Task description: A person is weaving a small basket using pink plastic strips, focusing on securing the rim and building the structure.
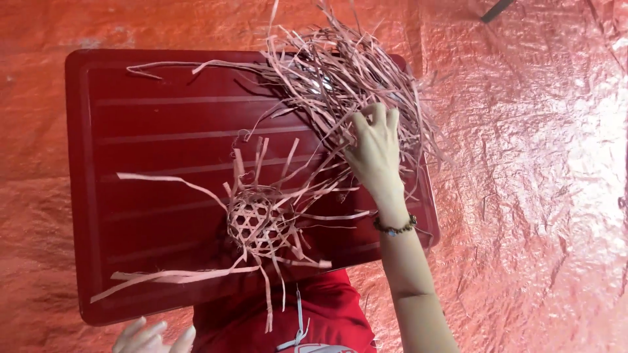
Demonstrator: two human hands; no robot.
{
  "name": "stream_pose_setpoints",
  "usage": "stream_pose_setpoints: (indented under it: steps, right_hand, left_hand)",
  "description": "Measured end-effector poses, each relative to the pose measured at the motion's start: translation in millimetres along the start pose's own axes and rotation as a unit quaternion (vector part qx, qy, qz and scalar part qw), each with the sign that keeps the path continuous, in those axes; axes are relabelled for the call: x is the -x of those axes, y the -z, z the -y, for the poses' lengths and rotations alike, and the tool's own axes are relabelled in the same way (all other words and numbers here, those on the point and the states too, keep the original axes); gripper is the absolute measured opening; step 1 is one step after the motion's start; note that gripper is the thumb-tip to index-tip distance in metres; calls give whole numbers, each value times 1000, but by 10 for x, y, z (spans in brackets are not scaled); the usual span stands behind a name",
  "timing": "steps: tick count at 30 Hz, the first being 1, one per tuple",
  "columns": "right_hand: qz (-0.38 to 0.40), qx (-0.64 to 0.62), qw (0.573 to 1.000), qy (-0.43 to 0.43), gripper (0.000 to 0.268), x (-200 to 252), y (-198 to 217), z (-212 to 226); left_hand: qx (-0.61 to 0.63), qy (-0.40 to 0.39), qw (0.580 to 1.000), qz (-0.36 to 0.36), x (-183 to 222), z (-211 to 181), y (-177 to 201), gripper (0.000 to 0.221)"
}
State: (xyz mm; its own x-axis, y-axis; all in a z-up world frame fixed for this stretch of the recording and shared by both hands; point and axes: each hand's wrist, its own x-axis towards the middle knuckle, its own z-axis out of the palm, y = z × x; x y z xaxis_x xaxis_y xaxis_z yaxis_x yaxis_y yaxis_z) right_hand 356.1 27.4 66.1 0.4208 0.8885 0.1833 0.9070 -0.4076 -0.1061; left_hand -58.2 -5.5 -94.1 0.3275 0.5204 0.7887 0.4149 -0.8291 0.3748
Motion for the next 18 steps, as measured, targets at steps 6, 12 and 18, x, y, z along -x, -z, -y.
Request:
stream_pose_setpoints:
  steps: [6, 12, 18]
  right_hand:
    - [3, -64, 997, -36, 26, -77, -133, 29]
    - [10, -175, 984, -6, 12, -75, 41, 84]
    - [28, -526, 850, -22, 6, 211, 731, 90]
  left_hand:
    - [57, 47, 995, -69, -289, -182, -132, 26]
    - [51, 55, 997, -15, -207, -277, -112, 27]
    - [87, 240, 967, -17, -137, -308, -58, 45]
